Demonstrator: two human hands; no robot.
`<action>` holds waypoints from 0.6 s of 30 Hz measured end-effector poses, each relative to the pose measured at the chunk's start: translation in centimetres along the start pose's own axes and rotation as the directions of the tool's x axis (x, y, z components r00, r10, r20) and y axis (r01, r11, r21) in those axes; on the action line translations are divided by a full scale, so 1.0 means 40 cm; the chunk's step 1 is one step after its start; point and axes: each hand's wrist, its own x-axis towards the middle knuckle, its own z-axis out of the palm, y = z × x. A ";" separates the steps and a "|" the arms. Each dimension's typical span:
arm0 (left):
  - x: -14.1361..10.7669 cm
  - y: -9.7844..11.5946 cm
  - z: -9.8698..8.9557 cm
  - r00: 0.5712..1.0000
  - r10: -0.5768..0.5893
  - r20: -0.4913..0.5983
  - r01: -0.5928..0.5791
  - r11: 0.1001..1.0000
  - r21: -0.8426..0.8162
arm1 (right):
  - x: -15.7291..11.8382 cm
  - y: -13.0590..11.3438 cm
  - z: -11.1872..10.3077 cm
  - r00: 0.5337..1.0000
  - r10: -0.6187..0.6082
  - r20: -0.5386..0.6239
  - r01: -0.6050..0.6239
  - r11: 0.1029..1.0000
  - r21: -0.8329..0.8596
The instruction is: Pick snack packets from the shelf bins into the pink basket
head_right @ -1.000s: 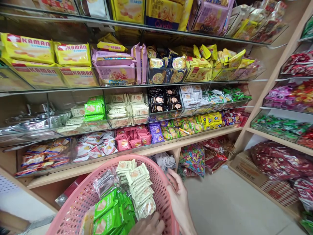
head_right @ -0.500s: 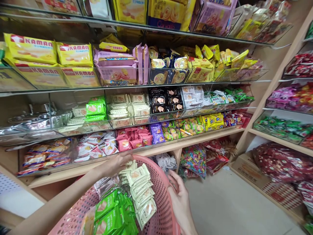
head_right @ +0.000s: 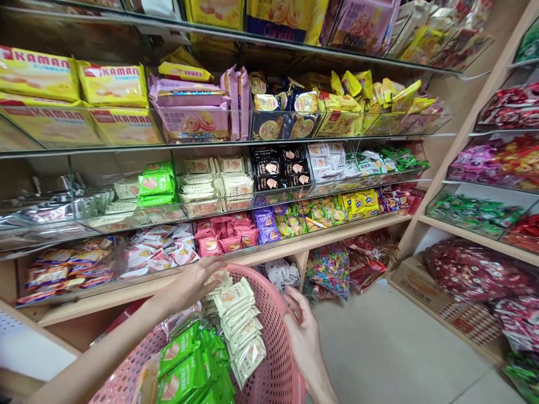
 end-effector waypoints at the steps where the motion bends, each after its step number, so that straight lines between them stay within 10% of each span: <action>1: -0.007 0.040 0.014 0.998 0.049 -0.035 -0.048 0.999 0.017 | 0.001 0.001 0.000 1.000 -0.004 -0.001 0.004 1.000 0.000; 6: -0.054 0.222 0.211 0.881 0.336 0.334 -0.412 0.891 0.191 | 0.006 0.009 -0.001 0.999 -0.044 -0.018 0.043 0.999 -0.011; 10: -0.060 0.247 0.364 0.907 0.258 0.333 -0.353 0.897 0.267 | 0.006 0.016 -0.005 0.999 -0.050 -0.014 0.050 0.999 0.009; 18: -0.042 0.234 0.416 0.937 0.245 0.249 -0.316 0.899 0.304 | 0.009 0.022 -0.009 0.998 -0.068 0.003 0.068 0.998 0.018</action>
